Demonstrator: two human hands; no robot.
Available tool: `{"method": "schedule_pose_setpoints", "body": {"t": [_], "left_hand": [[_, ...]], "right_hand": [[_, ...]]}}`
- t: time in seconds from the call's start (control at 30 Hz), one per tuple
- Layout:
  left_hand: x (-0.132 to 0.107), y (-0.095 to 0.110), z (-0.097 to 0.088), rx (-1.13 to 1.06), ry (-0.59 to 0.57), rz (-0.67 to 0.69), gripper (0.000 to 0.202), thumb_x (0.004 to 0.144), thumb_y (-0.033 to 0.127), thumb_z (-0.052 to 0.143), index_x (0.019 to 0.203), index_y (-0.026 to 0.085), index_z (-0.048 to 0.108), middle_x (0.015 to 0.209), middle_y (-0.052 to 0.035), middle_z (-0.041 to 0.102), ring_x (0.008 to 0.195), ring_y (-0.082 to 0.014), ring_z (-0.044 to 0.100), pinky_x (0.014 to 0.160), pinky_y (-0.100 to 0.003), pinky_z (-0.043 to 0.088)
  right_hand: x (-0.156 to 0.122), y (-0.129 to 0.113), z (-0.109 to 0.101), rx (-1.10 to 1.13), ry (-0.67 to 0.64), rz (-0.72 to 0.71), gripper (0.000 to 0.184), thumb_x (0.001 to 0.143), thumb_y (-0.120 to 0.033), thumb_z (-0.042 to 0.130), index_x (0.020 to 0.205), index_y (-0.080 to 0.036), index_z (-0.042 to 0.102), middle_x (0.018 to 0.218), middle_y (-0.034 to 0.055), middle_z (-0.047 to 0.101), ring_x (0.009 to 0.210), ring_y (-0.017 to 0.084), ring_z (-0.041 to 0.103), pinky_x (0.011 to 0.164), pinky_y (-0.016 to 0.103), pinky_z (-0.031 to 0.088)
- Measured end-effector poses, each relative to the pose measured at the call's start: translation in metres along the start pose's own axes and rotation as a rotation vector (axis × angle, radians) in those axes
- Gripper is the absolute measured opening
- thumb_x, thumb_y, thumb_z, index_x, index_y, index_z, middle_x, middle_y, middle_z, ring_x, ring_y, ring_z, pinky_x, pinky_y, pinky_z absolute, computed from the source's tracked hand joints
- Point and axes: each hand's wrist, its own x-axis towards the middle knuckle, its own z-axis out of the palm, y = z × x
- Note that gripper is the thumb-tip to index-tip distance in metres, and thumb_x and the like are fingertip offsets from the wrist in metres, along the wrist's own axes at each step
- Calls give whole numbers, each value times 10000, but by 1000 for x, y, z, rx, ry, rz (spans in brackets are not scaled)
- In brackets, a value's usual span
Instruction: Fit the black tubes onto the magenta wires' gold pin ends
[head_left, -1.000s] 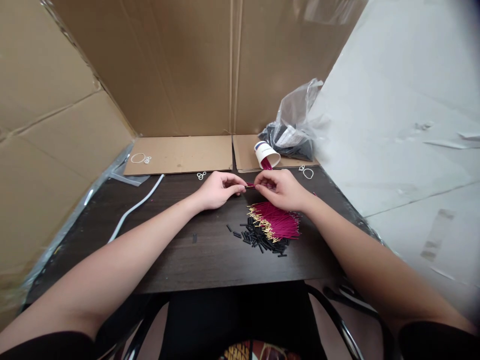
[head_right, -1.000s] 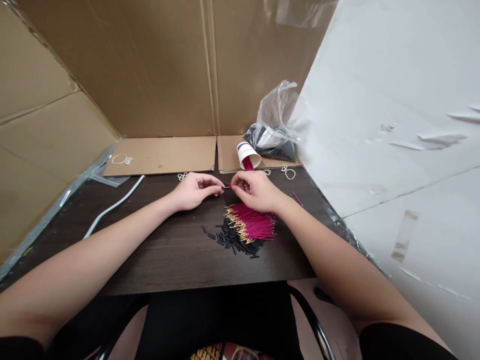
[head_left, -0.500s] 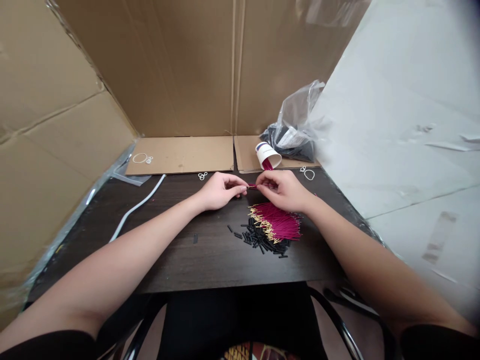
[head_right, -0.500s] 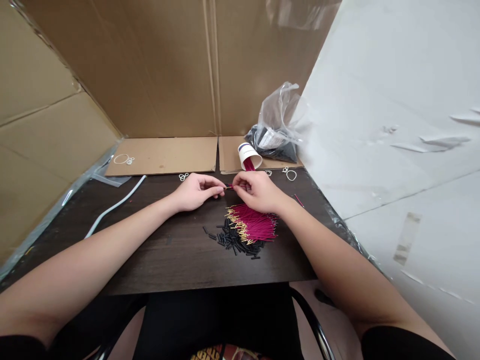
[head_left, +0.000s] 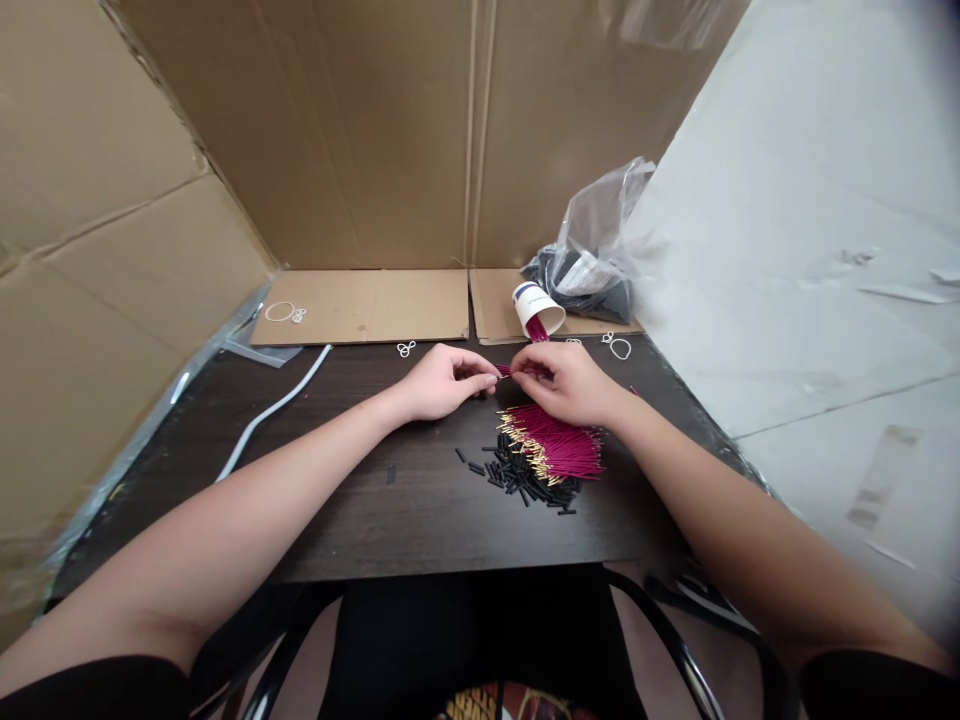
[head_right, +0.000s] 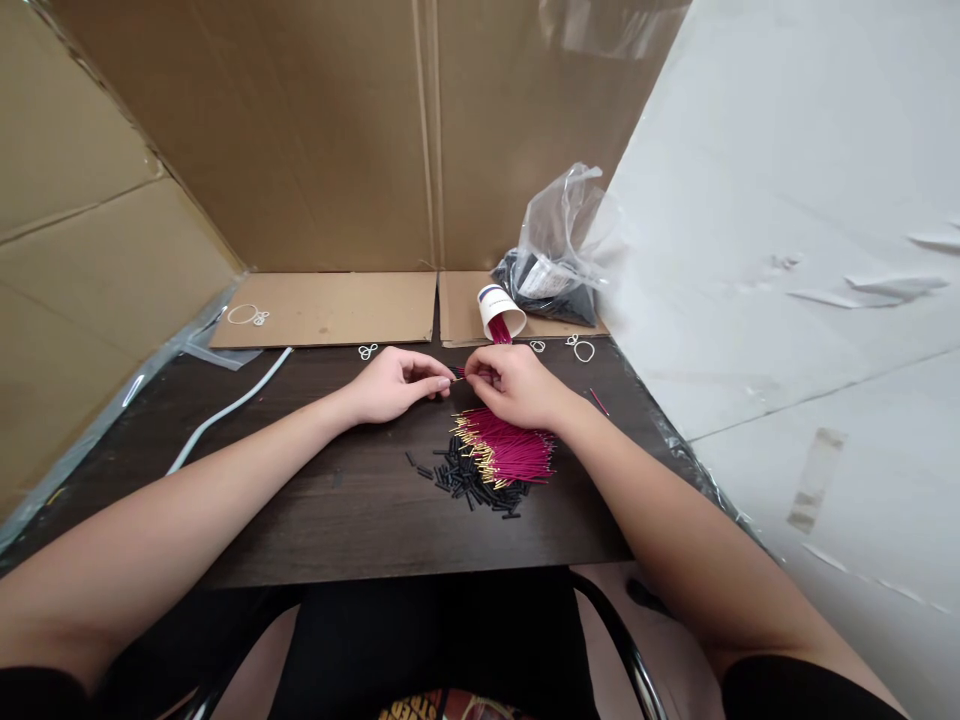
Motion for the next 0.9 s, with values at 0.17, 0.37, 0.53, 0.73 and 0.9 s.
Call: {"method": "schedule_pose_setpoints", "body": {"t": [0.17, 0.37, 0.53, 0.73, 0.9], "left_hand": [[-1, 0, 2, 4, 11, 0, 168, 972, 282, 788, 1055, 157, 864, 922, -90, 859, 811, -186, 763, 828, -350, 621], [-1, -1, 4, 9, 23, -3, 141, 964, 240, 782, 1039, 164, 874, 936, -87, 866, 855, -201, 790, 883, -368, 643], [-2, -1, 5, 15, 31, 4, 131, 969, 219, 782, 1046, 167, 875, 947, -82, 869, 872, -205, 800, 900, -373, 645], [-3, 1, 7, 44, 35, 0, 122, 976, 201, 774, 1041, 178, 875, 946, -78, 870, 873, -204, 803, 890, -375, 640], [-2, 4, 6, 43, 28, 6, 115, 972, 200, 769, 1015, 175, 872, 928, -78, 867, 850, -199, 793, 880, -372, 635]], "right_hand": [[0, -2, 3, -36, -2, -21, 92, 1013, -202, 646, 979, -202, 731, 869, 50, 728, 735, 176, 603, 718, 336, 461], [0, 0, 11, -36, -14, -36, 118, 1034, -196, 628, 993, -200, 739, 895, 54, 744, 774, 183, 640, 750, 338, 492], [-1, 3, 13, -23, -8, -18, 125, 1029, -194, 629, 988, -188, 747, 896, 58, 760, 761, 178, 649, 739, 332, 497], [-1, 3, 15, 4, -28, 45, 141, 1037, -210, 634, 990, -181, 765, 885, 57, 780, 736, 172, 647, 721, 330, 485], [-1, 0, 15, 6, -14, 18, 127, 1024, -200, 635, 978, -186, 753, 881, 53, 764, 744, 173, 642, 723, 333, 490]]}}
